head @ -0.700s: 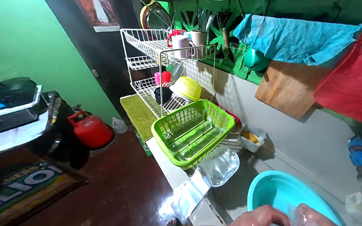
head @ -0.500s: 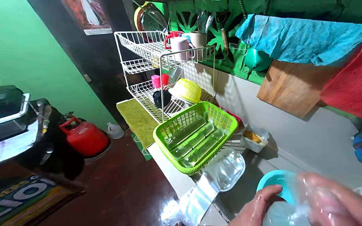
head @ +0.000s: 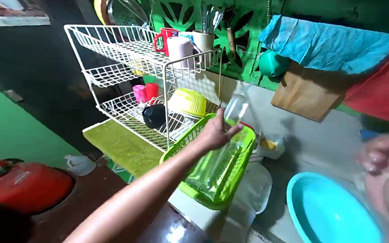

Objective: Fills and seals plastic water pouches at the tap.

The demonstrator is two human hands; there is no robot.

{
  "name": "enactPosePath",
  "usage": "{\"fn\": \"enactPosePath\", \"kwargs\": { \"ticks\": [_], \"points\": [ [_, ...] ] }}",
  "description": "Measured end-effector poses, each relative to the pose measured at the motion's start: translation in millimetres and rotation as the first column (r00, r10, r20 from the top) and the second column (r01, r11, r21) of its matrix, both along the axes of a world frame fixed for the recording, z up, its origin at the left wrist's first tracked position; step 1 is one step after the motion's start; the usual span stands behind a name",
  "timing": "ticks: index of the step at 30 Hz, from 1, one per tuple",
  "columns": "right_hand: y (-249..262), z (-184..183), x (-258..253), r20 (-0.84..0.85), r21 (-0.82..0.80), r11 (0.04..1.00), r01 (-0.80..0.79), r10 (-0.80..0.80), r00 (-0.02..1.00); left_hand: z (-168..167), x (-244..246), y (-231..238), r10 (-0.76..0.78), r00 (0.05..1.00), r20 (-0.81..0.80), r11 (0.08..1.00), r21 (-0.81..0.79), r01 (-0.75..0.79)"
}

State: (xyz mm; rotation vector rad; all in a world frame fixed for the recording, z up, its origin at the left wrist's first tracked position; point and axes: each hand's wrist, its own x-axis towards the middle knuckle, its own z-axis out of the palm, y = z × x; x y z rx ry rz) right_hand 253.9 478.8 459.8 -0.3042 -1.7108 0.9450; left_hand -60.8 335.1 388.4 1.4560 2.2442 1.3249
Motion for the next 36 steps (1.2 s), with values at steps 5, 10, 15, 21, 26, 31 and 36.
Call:
{"fn": "enactPosePath", "kwargs": {
  "ticks": [5,10,15,21,26,31,36],
  "points": [
    [-43,-73,41,0.296,-0.167,0.969,0.183,-0.127,0.947,-27,-47,13,0.138,0.990,-0.006,0.763,-0.637,-0.110],
    [-92,-122,76,0.473,-0.316,0.866,0.388,-0.210,0.856,-53,-42,15,0.082,0.995,-0.061,0.552,-0.828,-0.097],
    [-131,-149,92,0.561,-0.351,0.766,0.539,-0.289,0.776,-77,-45,21,-0.087,0.982,-0.167,0.506,-0.857,-0.100],
    [-173,-206,49,0.734,-0.164,0.873,0.459,-0.202,0.648,-98,-60,15,-0.128,0.960,-0.248,0.558,-0.818,-0.137],
    [-184,-230,2,0.906,-0.268,0.943,0.196,0.178,0.384,-102,-61,14,-0.180,0.957,-0.227,0.527,-0.844,-0.101],
    [-175,-249,-10,0.954,-0.254,0.962,0.103,0.232,0.191,-108,-65,12,-0.193,0.957,-0.217,0.509,-0.856,-0.092],
    [-174,-257,-9,0.979,-0.154,0.987,0.038,0.147,0.140,-107,-74,11,-0.083,0.985,-0.154,0.666,-0.744,-0.061]
  ]
}}
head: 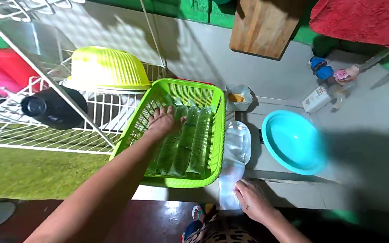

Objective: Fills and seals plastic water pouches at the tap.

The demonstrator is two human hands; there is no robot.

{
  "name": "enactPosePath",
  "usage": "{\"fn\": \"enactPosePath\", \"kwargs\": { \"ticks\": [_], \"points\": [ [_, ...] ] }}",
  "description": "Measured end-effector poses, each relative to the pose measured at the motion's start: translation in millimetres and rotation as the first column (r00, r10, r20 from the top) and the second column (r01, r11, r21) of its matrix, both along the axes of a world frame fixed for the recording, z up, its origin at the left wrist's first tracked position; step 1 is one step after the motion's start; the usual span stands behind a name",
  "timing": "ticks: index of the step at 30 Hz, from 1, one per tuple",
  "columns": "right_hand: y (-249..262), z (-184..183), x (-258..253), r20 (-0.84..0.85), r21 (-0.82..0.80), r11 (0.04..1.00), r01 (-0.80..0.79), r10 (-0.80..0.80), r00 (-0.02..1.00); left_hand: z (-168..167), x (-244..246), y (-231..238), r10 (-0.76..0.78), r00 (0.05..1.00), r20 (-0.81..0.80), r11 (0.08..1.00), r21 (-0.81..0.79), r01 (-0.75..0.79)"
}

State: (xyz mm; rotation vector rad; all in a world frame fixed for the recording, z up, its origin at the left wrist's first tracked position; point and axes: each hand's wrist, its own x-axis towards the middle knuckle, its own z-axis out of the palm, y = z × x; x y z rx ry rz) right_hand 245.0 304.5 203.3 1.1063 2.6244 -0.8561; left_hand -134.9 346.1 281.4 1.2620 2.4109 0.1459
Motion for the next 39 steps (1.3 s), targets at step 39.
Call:
{"fn": "enactPosePath", "kwargs": {
  "ticks": [39],
  "points": [
    [230,85,149,-0.862,-0.332,0.943,0.025,-0.314,0.398,190,213,110,-0.025,0.787,0.616,0.274,0.762,-0.587]
  ]
}}
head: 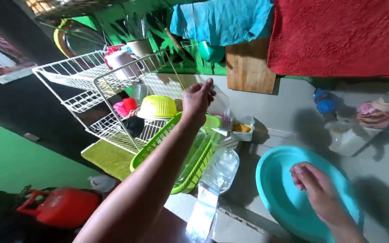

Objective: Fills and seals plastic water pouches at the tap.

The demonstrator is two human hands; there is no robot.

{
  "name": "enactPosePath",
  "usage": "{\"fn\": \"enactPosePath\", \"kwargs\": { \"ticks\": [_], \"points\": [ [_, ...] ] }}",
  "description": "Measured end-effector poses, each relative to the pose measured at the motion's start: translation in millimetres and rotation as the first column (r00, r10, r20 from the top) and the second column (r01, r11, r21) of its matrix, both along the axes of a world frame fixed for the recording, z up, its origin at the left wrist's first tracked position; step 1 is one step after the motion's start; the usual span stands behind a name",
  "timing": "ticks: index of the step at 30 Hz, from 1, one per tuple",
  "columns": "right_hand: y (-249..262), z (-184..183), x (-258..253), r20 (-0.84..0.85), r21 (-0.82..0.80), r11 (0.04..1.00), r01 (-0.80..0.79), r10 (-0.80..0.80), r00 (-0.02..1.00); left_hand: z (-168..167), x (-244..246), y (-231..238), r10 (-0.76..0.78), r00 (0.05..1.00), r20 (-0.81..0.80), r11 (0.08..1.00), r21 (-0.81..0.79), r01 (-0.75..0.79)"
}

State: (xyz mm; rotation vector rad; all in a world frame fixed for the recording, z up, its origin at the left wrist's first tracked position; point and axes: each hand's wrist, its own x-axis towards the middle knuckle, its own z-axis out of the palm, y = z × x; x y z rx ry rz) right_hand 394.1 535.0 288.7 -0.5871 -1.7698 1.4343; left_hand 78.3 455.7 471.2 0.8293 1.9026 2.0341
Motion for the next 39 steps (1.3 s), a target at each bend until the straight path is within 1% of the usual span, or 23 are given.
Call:
{"fn": "enactPosePath", "kwargs": {
  "ticks": [2,4,7,9,11,12,13,15,17,19,21,22,23,25,26,28,29,31,34,36,37,39],
  "points": [
    [10,4,16,-0.077,-0.013,0.999,0.030,-0.031,0.997,15,14,21,-0.048,0.998,-0.048,0.998,0.027,0.049],
    [20,12,31,-0.151,-0.007,0.999,0.045,-0.046,0.988,21,41,41,-0.165,0.978,-0.126,0.985,0.026,0.170],
    [33,27,47,-0.214,0.026,0.994,0.106,-0.098,0.972,9,89,70,-0.358,0.915,-0.187,0.929,0.024,0.369],
    [42,34,55,-0.245,0.057,0.989,0.134,-0.117,0.963,-12,123,81,-0.499,0.842,-0.204,0.862,-0.016,0.507],
    [50,38,62,-0.256,0.058,0.986,0.158,-0.138,0.957,-41,156,82,-0.632,0.755,-0.177,0.775,-0.111,0.622],
    [54,37,64,-0.250,0.051,0.984,0.169,-0.151,0.956,-56,172,81,-0.694,0.705,-0.143,0.719,-0.176,0.672],
    [58,36,67,-0.226,0.041,0.984,0.171,-0.158,0.961,-73,185,82,-0.742,0.663,-0.098,0.667,-0.203,0.717],
    [70,28,68,-0.133,0.033,0.987,0.156,-0.150,0.980,-103,204,93,-0.804,0.594,0.029,0.580,-0.185,0.794],
    [80,18,68,-0.055,0.002,0.993,0.119,-0.119,0.991,-123,215,103,-0.817,0.544,0.189,0.531,-0.118,0.839],
    [91,8,71,-0.056,-0.047,0.997,0.053,-0.056,0.997,-133,217,111,-0.786,0.513,0.345,0.525,-0.067,0.849],
    [99,0,75,-0.043,-0.089,0.996,0.006,-0.010,0.999,-138,216,117,-0.758,0.490,0.431,0.519,-0.059,0.853],
    [102,-3,76,-0.031,-0.113,0.994,0.001,-0.005,1.000,-140,214,119,-0.749,0.502,0.433,0.514,-0.099,0.852],
    [104,-6,75,-0.010,-0.137,0.990,0.022,-0.023,1.000,-142,211,120,-0.742,0.524,0.417,0.499,-0.178,0.848],
    [108,-10,74,0.036,-0.190,0.975,0.115,-0.110,0.993,-142,201,124,-0.733,0.573,0.365,0.438,-0.391,0.810],
    [110,-10,73,0.054,-0.218,0.963,0.157,-0.149,0.987,-141,197,127,-0.726,0.591,0.351,0.408,-0.473,0.781],
    [114,-4,69,0.070,-0.232,0.952,0.201,-0.189,0.979,-134,194,132,-0.703,0.628,0.334,0.396,-0.550,0.735],
    [115,1,66,0.067,-0.212,0.954,0.212,-0.202,0.977,-129,194,134,-0.688,0.647,0.329,0.412,-0.556,0.722],
    [119,12,58,0.081,-0.121,0.960,0.251,-0.242,0.967,-121,194,139,-0.662,0.681,0.313,0.458,-0.551,0.698],
    [123,38,46,0.186,0.032,0.935,0.353,-0.353,0.917,-107,196,144,-0.610,0.714,0.342,0.544,-0.475,0.692],
    [120,55,39,0.215,0.186,0.876,0.445,-0.478,0.851,-101,200,145,-0.597,0.721,0.352,0.577,-0.435,0.691],
    [118,65,37,0.194,0.287,0.834,0.471,-0.532,0.825,-98,201,145,-0.585,0.717,0.378,0.583,-0.419,0.696],
    [116,79,34,0.102,0.494,0.747,0.445,-0.558,0.824,-96,202,144,-0.571,0.719,0.396,0.606,-0.388,0.695]
  ]
}}
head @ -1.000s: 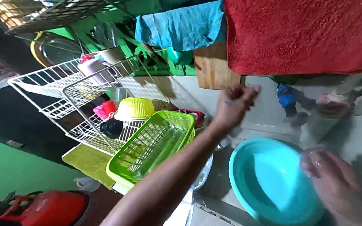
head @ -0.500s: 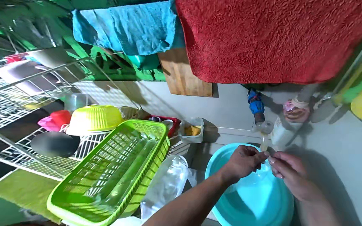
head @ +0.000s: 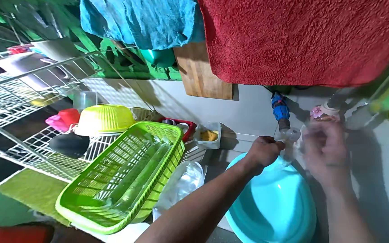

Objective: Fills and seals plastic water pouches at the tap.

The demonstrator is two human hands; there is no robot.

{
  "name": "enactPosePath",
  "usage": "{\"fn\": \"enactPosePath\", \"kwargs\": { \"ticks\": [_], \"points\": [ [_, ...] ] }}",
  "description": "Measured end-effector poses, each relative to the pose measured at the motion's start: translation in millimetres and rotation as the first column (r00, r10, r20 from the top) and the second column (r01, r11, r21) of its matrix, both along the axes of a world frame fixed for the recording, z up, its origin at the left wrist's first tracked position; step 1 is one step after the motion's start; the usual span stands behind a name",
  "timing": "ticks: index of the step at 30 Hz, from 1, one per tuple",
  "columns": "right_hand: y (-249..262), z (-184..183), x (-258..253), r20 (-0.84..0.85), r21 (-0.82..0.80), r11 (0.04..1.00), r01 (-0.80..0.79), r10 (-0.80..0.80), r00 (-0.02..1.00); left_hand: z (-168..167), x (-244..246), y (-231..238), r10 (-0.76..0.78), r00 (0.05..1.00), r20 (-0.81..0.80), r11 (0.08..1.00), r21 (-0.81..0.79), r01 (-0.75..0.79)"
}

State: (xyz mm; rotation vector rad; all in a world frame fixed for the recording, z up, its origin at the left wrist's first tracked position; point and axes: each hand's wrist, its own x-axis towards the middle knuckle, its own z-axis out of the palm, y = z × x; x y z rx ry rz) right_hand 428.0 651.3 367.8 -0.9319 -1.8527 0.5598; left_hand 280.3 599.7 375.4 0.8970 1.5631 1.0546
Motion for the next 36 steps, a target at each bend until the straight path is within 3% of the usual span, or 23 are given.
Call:
{"fn": "enactPosePath", "kwargs": {
  "ticks": [2,6,9,12,14,17,22,29,36],
  "points": [
    [1,14,-4,0.075,0.170,0.977,-0.126,0.114,0.991,-5,1,-2,0.009,1.000,0.015,0.998,0.060,-0.010],
    [4,16,-7,0.206,0.181,0.945,-0.273,0.235,0.950,-11,3,-4,0.003,0.997,0.081,0.989,0.148,-0.015],
    [-1,10,14,0.127,0.136,0.962,-0.237,0.221,0.967,-5,3,-5,-0.003,1.000,0.027,0.996,0.090,0.001],
    [-6,-1,37,0.011,0.100,0.989,-0.110,0.109,0.994,2,5,-9,-0.010,1.000,-0.001,0.998,0.057,0.010],
    [-7,-11,42,-0.079,-0.007,0.998,-0.058,0.057,0.995,3,7,-10,-0.008,1.000,0.002,0.998,0.064,0.008],
    [-11,-27,39,-0.149,-0.139,0.983,-0.123,0.102,0.984,1,6,-6,0.005,1.000,0.020,0.998,0.067,-0.007],
    [-15,-50,32,-0.081,-0.284,0.936,-0.207,0.192,0.978,9,11,-16,0.022,1.000,-0.009,0.997,0.068,-0.021],
    [-13,-51,34,0.087,-0.218,0.959,-0.180,0.203,0.975,13,12,-18,-0.012,0.999,-0.038,0.997,0.077,0.014],
    [-12,-46,36,0.089,-0.240,0.956,-0.169,0.195,0.977,8,4,-4,-0.086,0.992,-0.092,0.994,0.063,0.091]
  ]
}}
